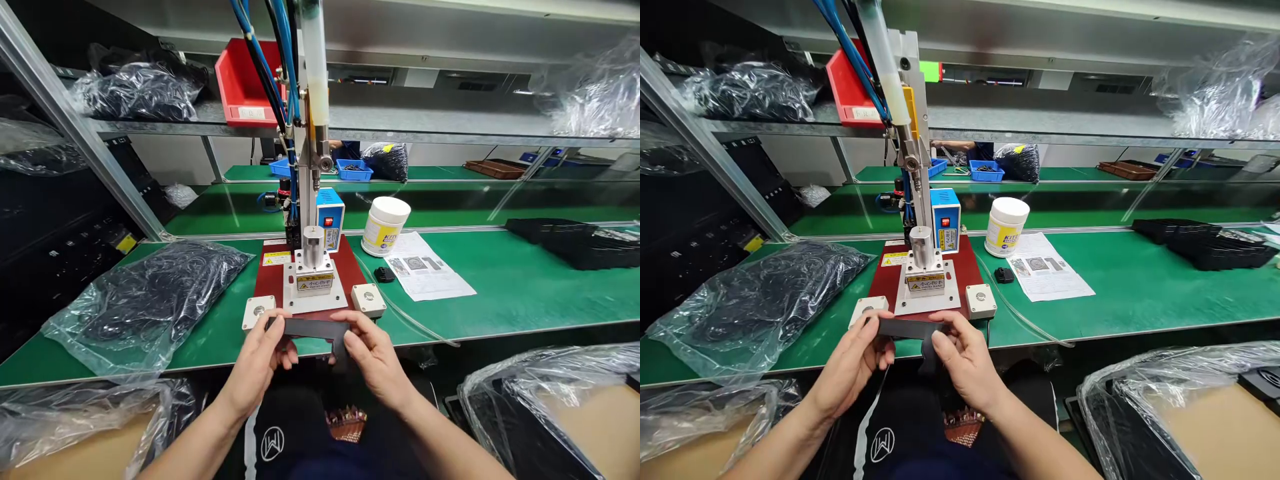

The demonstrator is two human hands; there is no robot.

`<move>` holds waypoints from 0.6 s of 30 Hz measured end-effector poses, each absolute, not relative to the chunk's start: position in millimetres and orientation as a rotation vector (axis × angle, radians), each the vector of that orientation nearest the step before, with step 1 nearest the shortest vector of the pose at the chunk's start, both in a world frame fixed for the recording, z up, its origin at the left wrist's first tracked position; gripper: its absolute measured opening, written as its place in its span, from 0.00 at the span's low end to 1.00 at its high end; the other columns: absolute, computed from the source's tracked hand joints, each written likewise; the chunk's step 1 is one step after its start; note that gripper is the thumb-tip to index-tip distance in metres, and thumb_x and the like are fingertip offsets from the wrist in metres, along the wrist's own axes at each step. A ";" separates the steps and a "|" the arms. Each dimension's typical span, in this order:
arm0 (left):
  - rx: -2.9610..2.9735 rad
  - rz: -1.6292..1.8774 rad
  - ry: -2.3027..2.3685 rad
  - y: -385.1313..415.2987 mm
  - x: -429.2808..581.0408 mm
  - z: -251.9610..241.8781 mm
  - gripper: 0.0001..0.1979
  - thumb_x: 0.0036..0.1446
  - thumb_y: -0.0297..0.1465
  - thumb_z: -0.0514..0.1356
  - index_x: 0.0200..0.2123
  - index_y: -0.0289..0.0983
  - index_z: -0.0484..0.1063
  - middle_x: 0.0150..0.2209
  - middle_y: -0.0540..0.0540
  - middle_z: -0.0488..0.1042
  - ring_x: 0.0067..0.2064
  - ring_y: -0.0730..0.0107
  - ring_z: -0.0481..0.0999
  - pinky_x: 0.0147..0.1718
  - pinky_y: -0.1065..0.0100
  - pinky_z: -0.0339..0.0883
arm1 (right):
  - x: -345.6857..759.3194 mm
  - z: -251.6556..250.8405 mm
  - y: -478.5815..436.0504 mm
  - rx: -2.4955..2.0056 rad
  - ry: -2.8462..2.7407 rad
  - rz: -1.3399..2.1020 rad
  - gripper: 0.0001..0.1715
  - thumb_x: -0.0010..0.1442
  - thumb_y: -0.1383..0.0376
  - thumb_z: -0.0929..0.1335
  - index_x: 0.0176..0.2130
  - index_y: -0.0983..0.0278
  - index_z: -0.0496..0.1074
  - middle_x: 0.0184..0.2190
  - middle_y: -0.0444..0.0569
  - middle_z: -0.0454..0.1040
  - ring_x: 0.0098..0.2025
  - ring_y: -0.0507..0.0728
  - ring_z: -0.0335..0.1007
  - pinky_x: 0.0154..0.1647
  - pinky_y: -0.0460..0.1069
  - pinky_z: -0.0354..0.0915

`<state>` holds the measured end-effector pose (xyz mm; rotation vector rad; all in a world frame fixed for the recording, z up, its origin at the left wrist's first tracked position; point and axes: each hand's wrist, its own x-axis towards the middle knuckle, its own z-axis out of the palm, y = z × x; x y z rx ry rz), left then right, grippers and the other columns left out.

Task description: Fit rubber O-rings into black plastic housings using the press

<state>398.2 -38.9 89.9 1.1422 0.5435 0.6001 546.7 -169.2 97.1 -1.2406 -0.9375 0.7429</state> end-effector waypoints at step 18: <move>0.284 0.229 0.619 -72.3 412.2 52.6 0.18 0.68 0.37 0.46 0.44 0.28 0.68 0.23 0.46 0.71 0.17 0.78 0.67 0.16 0.78 0.64 | 543.0 74.4 -181.9 -1.257 -0.768 0.902 0.28 0.62 0.46 0.63 0.43 0.69 0.71 0.18 0.42 0.69 0.19 0.50 0.70 0.18 0.42 0.65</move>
